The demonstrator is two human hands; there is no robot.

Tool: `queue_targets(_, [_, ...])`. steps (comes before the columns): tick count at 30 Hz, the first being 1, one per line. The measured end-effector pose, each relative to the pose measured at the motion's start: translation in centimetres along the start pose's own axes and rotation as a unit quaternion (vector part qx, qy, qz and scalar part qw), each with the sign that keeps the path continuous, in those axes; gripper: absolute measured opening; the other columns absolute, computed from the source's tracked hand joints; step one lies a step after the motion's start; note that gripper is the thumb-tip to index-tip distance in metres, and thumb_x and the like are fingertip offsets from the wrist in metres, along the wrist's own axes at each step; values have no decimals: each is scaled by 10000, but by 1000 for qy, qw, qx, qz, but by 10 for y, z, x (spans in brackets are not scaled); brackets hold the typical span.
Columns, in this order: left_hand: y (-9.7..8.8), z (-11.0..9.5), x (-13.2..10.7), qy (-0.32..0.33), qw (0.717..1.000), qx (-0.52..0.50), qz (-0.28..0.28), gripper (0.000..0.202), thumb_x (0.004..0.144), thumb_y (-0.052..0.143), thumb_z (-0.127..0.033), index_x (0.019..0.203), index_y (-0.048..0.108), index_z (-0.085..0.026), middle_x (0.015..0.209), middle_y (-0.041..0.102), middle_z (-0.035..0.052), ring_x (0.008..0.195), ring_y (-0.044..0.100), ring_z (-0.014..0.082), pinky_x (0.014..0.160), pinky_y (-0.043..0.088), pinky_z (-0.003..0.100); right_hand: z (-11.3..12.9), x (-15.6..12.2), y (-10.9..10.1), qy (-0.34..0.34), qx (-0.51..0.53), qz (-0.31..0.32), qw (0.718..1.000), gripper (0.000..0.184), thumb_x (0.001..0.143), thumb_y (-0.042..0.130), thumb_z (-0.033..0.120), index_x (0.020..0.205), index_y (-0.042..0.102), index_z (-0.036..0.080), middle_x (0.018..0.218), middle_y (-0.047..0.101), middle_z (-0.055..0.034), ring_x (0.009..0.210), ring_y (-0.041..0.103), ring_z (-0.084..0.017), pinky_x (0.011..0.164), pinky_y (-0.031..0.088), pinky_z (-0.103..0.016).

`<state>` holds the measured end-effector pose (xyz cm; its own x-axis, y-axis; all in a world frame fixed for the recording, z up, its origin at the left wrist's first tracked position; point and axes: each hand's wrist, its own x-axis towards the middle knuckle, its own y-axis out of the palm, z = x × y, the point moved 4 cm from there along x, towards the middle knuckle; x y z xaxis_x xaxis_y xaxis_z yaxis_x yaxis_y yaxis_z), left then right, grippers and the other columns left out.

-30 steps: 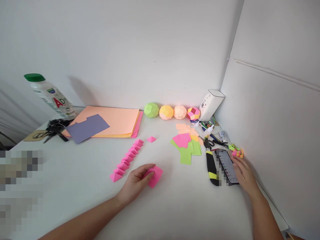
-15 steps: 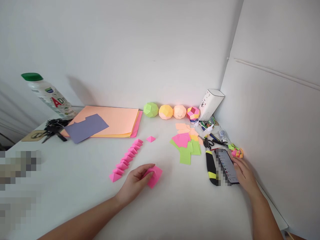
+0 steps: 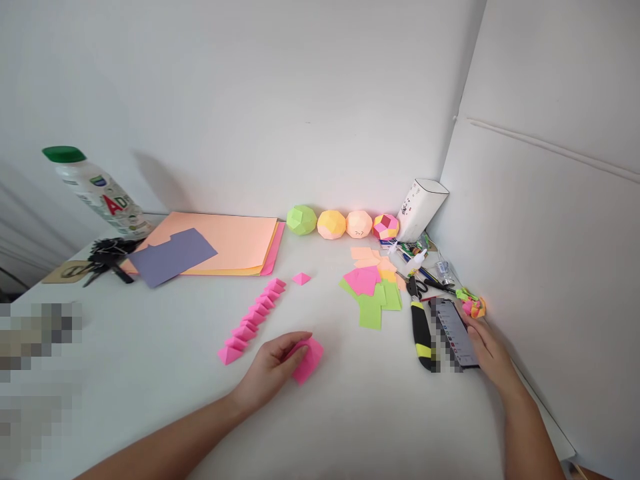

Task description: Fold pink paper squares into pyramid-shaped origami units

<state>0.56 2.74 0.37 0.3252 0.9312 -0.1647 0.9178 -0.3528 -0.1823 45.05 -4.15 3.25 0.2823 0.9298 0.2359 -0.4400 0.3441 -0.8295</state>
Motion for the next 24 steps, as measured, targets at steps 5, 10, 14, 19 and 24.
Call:
queue_targets(5, [0,0,-1,15,1000,6,4,267,804,538,-328,993,671,-195,934,716,50,856,654,208,764,544,309,1,0,0,9,4,4,1000,442,906,331,431,1241,524,216,1330,506,-79,1232,456,-269,1042,361,-455])
queue_targets(10, [0,-1,-1,29,999,13,4,243,804,538,-315,965,678,-199,918,717,47,857,652,207,770,541,305,0,0,0,10,-1,5,1000,446,905,320,436,1229,531,211,1331,502,-86,1232,457,-267,1047,356,-445])
queue_targets(14, [0,-2,-1,32,999,21,7,246,810,531,-324,961,679,-198,890,714,44,829,651,202,748,545,299,-1,1,1,0,-16,7,1000,452,903,311,432,1207,541,189,1309,515,-107,1211,472,-275,1034,368,-455])
queue_targets(19, [0,-5,-3,32,999,29,7,248,807,529,-334,947,681,-198,872,716,41,818,650,203,743,547,300,-2,10,3,-31,-78,9,996,440,893,306,411,1159,575,187,1226,568,-123,1155,508,-295,976,412,-476])
queue_targets(24, [0,-8,-3,29,999,30,0,246,796,544,-345,933,690,-202,874,720,42,817,655,207,743,550,301,-2,16,6,-73,-127,-1,989,422,882,318,391,1166,586,233,1189,608,-92,1107,537,-298,949,423,-485])
